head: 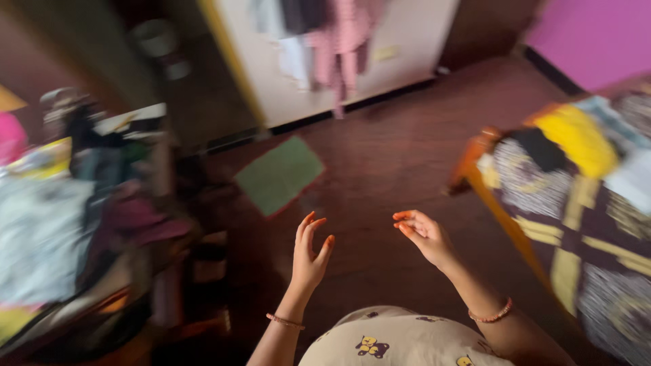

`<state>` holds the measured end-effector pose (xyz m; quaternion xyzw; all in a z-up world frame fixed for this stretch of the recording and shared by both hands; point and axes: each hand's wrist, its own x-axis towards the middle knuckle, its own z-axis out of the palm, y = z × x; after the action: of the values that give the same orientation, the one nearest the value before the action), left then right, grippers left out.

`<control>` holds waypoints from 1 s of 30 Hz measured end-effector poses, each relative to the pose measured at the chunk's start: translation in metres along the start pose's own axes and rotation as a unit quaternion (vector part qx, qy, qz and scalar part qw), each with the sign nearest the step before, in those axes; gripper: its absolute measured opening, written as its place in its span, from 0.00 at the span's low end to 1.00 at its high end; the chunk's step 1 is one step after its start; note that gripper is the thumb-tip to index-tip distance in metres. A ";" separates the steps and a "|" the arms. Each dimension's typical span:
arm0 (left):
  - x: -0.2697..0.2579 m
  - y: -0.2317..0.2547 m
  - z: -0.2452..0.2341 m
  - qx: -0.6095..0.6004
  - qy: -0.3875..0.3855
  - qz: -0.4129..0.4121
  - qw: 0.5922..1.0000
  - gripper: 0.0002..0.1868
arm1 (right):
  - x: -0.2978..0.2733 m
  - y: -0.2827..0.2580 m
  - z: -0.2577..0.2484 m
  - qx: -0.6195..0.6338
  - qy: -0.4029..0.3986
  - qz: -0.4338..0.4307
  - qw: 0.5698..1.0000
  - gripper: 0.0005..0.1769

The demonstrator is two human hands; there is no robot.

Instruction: The person folds several pieces of clothing one at a time, including a white cloth, a green cloth, a yellow cloth, and a dark cloth. Each item is folded and placed on a bed or a nearby shelf. The person handles the items by hand without using tools.

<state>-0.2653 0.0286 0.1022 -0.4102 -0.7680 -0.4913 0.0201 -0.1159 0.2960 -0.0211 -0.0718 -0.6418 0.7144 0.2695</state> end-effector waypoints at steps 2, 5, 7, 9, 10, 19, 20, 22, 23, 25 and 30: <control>0.002 0.013 0.044 -0.005 -0.030 0.007 1.000 0.22 | -0.032 -0.004 -0.044 0.001 0.039 0.012 0.999 0.16; -0.002 0.036 0.115 -0.045 -0.115 0.029 0.992 0.21 | -0.089 -0.006 -0.113 0.029 0.125 0.050 0.990 0.17; -0.004 0.048 0.155 -0.041 -0.166 0.047 0.984 0.21 | -0.137 -0.003 -0.158 0.045 0.203 0.103 0.973 0.16; -0.003 0.059 0.194 -0.052 -0.202 0.069 0.975 0.21 | -0.181 0.005 -0.191 0.092 0.275 0.127 0.949 0.16; -0.002 0.066 0.212 -0.064 -0.214 0.080 0.971 0.21 | -0.203 0.008 -0.203 0.116 0.309 0.139 0.934 0.16; -0.008 0.135 0.341 -0.110 -0.379 0.175 0.902 0.22 | -0.330 0.028 -0.232 0.174 0.437 0.106 0.876 0.18; -0.009 0.139 0.350 -0.110 -0.392 0.190 0.893 0.22 | -0.335 0.031 -0.232 0.182 0.448 0.109 0.868 0.19; -0.005 0.144 0.369 -0.110 -0.410 0.189 0.886 0.22 | -0.339 0.035 -0.232 0.196 0.471 0.116 0.852 0.19; -0.001 0.145 0.377 -0.109 -0.418 0.190 0.882 0.22 | -0.341 0.036 -0.232 0.203 0.476 0.116 0.848 0.19; 0.006 0.143 0.391 -0.120 -0.425 0.188 0.877 0.22 | -0.342 0.037 -0.235 0.214 0.484 0.117 0.840 0.19; 0.042 0.124 0.422 -0.127 -0.418 0.203 0.876 0.21 | -0.318 0.038 -0.261 0.199 0.507 0.092 0.834 0.19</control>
<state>-0.0554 0.4021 -0.0055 -0.7234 -0.5355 -0.3530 -0.2556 0.2584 0.3724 -0.1784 -0.4274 -0.2501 0.7117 0.4983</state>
